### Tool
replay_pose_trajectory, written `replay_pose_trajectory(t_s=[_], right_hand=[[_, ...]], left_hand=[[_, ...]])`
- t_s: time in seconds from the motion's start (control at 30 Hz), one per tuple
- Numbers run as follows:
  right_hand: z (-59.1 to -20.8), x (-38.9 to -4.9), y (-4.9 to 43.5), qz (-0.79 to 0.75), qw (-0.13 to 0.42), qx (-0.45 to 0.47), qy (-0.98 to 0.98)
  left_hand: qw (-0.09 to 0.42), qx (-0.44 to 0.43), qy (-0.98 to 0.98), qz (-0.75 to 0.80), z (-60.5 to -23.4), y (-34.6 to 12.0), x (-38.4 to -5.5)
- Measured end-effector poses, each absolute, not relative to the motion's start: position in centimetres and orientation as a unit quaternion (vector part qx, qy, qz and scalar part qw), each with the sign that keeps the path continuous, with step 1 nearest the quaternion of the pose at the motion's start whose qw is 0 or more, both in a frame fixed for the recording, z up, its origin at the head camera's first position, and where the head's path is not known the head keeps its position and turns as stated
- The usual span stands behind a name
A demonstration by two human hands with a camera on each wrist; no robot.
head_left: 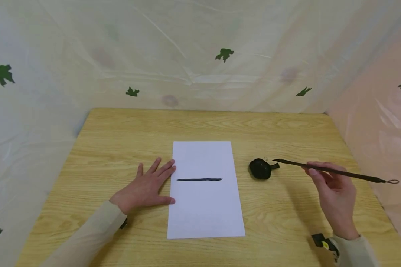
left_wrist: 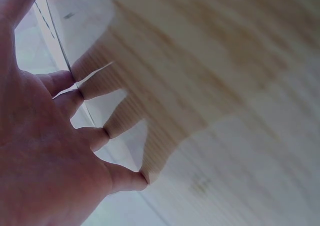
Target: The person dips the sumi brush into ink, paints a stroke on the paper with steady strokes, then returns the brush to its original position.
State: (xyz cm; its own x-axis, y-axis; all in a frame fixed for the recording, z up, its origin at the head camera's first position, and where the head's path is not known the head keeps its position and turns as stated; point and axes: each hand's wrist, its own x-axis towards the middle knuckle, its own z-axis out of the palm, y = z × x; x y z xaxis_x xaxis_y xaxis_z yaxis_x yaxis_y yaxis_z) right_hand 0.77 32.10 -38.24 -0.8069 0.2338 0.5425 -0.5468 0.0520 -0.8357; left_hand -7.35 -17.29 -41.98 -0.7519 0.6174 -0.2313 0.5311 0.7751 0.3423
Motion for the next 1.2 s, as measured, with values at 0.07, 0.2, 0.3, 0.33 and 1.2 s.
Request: replay_pose_trajectory(t_s=[0.07,0.2,0.3,0.33,1.2], right_hand=[[-38.6,0.7,32.5,0.667,0.282,0.133,-0.677],[-39.2,0.7,33.0,0.644,0.265,0.14,-0.704],[-39.3,0.6,33.2,0.647,0.246,0.141,-0.708],[-39.4,0.6,33.3,0.647,0.239,0.14,-0.71],[-40.8,2.2,34.0,0.412,0.154,0.109,-0.891]], left_hand=[[0.168,0.31,0.927,0.129,-42.0,-17.3,-7.4],[0.169,0.309,0.927,0.131,-42.0,-17.3,-7.4],[0.171,0.309,0.926,0.132,-42.1,-17.2,-7.5],[0.169,0.31,0.926,0.132,-42.1,-17.2,-7.5],[0.171,0.308,0.927,0.129,-42.2,-17.1,-7.5]])
